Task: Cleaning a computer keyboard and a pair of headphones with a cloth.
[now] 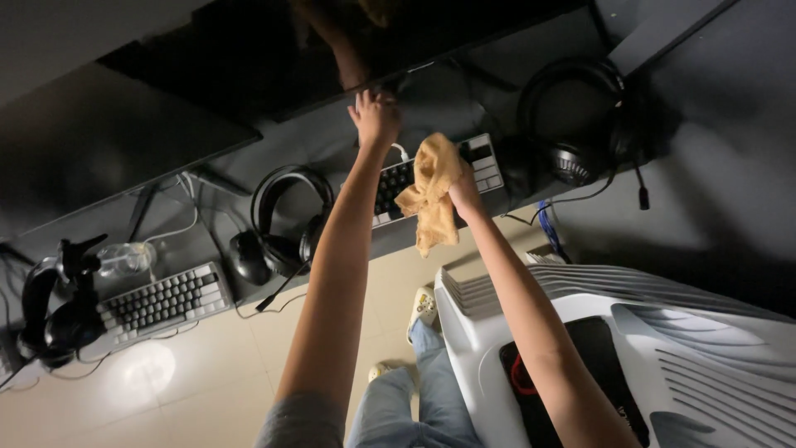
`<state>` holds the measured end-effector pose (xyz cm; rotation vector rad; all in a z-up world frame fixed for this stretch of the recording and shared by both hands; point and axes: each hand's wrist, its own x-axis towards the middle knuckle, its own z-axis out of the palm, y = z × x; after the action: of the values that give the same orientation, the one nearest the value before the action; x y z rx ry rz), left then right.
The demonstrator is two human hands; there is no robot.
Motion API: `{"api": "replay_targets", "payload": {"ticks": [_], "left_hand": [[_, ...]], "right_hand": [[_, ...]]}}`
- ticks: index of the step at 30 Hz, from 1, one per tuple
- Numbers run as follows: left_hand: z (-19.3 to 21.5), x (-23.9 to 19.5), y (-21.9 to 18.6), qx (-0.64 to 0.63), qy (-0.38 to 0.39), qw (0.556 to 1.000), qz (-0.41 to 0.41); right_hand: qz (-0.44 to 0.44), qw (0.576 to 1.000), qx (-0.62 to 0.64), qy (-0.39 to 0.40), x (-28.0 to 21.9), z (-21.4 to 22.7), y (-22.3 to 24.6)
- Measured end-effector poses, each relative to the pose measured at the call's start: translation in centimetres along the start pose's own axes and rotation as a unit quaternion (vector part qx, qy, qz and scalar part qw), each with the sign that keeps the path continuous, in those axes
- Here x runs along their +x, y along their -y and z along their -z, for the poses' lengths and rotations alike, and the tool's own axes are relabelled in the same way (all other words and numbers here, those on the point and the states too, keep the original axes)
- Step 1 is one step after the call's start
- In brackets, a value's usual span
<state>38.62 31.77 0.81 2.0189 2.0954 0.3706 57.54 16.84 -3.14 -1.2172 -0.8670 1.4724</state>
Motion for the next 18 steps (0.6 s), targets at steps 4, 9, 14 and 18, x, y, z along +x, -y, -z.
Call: {"api": "replay_targets", "payload": {"ticks": [4,9,14,18], "left_hand": [[-2.9,0.2,1.2,0.046,-0.098,0.993,-0.039],[0.6,-4.0,-0.8,0.033,-0.077,0.993,-0.089],[3.9,-9.3,-2.6,-0.076,-0.045,0.987,-0.133],[7.7,-12.6,-4.4,-0.186,-0.009,0.979,-0.078]], "right_hand": [[-0.044,0.999,0.010,-0.010,0.0,-0.1,0.8],[-0.001,0.998,0.044,0.046,1.4,1.3,-2.4],[-0.002,0.976,0.216,0.022,0.4,-1.1,5.5],[-0.012,0.973,0.229,0.040,2.8,-2.3,7.6]]}}
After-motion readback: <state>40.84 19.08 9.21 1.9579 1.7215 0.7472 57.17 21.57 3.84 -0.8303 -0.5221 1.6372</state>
